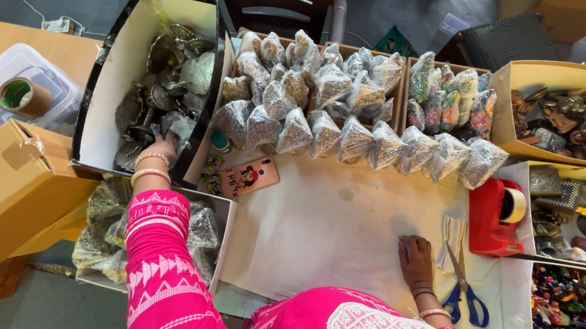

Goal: The person wraps small decorative items in bubble wrap using scissors to cut the material and rubber bands to secure the packages. The wrapped items are then placed into a cardboard box.

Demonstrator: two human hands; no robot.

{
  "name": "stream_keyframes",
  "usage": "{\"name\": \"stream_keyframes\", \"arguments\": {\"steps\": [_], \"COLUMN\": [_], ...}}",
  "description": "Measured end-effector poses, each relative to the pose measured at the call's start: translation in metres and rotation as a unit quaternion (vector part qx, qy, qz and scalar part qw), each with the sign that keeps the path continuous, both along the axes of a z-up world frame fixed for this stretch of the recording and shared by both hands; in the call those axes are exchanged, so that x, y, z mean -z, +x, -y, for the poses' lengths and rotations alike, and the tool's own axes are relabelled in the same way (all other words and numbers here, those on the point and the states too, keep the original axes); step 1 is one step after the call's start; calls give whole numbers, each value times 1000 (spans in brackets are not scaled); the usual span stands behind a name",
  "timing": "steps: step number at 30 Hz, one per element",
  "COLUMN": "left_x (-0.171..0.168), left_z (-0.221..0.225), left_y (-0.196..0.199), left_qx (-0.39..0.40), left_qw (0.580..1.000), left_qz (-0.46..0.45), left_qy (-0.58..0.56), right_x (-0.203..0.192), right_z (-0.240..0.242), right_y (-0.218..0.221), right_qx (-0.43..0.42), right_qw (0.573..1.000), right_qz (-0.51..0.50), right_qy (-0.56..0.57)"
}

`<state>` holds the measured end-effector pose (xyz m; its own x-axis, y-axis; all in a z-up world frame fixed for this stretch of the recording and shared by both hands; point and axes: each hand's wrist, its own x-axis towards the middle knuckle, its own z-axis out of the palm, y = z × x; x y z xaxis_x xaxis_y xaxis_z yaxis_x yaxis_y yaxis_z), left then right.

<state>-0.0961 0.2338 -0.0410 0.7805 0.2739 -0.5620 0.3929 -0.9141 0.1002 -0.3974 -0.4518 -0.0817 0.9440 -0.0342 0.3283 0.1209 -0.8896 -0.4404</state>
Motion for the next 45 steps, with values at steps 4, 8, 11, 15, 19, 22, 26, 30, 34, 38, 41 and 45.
{"name": "stream_keyframes", "arguments": {"steps": [4,8,11,15,19,22,26,30,34,38,41,45], "left_x": [16,17,10,23,16,-3,-8,-10,-31,-32,-43,-86], "left_z": [-12,-16,-14,-26,-26,-19,-24,-38,-32,-33,-30,-14], "left_y": [8,9,3,8,7,6,11,11,1,3,-4,-23], "left_qx": [38,48,65,98,45,98,76,-38,-204,-252,-248,-257], "left_qw": [997,996,991,987,982,962,949,819,806,735,751,802], "left_qz": [71,70,74,102,184,233,291,559,517,513,447,429], "left_qy": [-12,6,86,75,6,101,99,-124,-204,-364,-419,-327], "right_x": [6,1,-1,-3,-1,1,1,1,3,5,6,6], "right_z": [4,1,0,-1,0,2,3,3,4,5,6,6], "right_y": [1,1,-1,-1,0,0,-1,0,0,0,-1,-1], "right_qx": [7,6,7,13,13,5,0,-5,-5,-2,-5,-3], "right_qw": [1000,1000,1000,1000,1000,1000,1000,1000,1000,1000,1000,1000], "right_qz": [-12,-4,-1,-7,-5,-2,0,0,0,2,1,6], "right_qy": [5,5,13,14,17,15,13,14,8,12,8,13]}}
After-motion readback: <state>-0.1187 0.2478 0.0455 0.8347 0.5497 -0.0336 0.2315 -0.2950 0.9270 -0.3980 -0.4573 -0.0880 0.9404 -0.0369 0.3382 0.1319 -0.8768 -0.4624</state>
